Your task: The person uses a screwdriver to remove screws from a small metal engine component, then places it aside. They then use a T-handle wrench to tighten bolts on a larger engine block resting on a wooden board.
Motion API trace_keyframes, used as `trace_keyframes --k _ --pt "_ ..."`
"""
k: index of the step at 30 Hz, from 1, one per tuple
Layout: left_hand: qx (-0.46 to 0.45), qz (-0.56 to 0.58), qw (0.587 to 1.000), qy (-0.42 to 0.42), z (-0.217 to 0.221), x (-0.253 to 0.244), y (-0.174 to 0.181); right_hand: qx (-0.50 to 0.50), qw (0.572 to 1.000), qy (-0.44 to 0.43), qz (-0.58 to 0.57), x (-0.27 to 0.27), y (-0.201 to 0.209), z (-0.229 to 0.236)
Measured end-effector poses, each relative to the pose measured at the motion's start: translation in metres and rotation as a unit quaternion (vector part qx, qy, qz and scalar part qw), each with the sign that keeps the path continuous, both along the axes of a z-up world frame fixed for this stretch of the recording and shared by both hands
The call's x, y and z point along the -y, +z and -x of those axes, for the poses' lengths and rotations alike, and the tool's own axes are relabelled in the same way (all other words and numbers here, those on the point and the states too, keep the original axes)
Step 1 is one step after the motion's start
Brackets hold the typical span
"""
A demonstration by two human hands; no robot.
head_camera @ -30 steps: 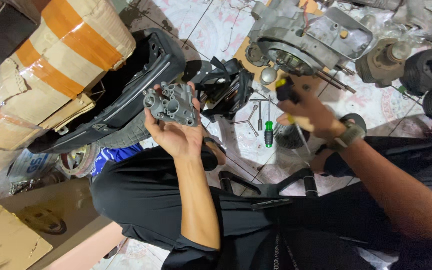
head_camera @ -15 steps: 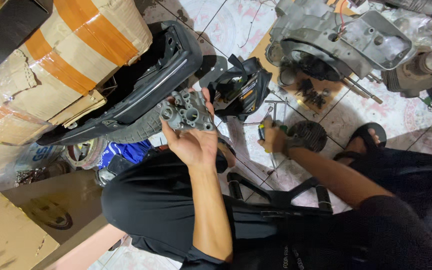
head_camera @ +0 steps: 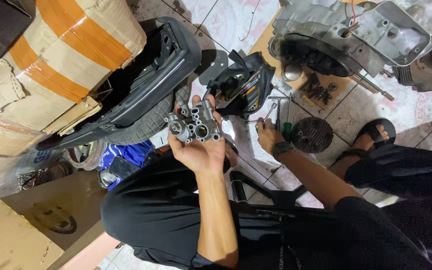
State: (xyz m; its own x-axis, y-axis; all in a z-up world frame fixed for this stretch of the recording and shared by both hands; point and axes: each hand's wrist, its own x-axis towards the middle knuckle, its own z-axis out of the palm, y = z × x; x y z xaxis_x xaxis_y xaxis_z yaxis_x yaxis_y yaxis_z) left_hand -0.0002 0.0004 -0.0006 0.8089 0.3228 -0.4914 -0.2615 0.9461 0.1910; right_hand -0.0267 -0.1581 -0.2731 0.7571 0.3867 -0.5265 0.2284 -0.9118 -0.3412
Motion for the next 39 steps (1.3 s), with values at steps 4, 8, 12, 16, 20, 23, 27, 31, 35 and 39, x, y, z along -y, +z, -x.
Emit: trace_keyframes --k 4,8,12,16,20,23,27,31,35,39 --pt "0.004 0.0 1.0 -0.005 0.002 0.002 -0.005 -0.002 1.0 0.003 0.003 0.002 0.011 0.001" --pt "0.011 0.014 1.0 -0.004 0.003 0.006 -0.008 -0.005 1.0 0.009 -0.009 0.005 0.026 0.002" --pt "0.051 0.004 0.998 -0.025 0.0 0.01 -0.013 0.073 0.997 0.036 -0.008 0.006 0.021 0.002" --pt "0.068 -0.002 0.996 -0.051 0.003 0.029 -0.016 0.156 0.977 0.144 0.037 0.024 0.047 -0.001" --pt "0.082 0.006 0.993 -0.09 0.003 0.05 -0.017 0.052 0.992 -0.097 -0.067 0.047 0.107 -0.049" --pt "0.084 -0.01 0.99 -0.112 0.008 0.062 -0.016 0.041 0.944 -0.141 -0.294 0.067 0.209 -0.074" --pt "0.08 -0.04 0.986 -0.14 0.009 0.074 -0.01 0.148 0.841 -0.129 -0.504 0.072 0.311 -0.065" --pt "0.076 -0.051 0.983 -0.157 0.012 0.083 -0.012 0.268 0.808 0.04 -0.523 0.068 0.33 -0.06" --pt "0.05 -0.057 0.974 -0.211 0.014 0.08 -0.011 0.304 0.794 0.07 -0.521 0.062 0.329 -0.053" --pt "0.09 -0.08 0.977 -0.173 0.015 0.091 -0.005 0.288 0.823 0.017 -0.489 0.065 0.326 -0.044"
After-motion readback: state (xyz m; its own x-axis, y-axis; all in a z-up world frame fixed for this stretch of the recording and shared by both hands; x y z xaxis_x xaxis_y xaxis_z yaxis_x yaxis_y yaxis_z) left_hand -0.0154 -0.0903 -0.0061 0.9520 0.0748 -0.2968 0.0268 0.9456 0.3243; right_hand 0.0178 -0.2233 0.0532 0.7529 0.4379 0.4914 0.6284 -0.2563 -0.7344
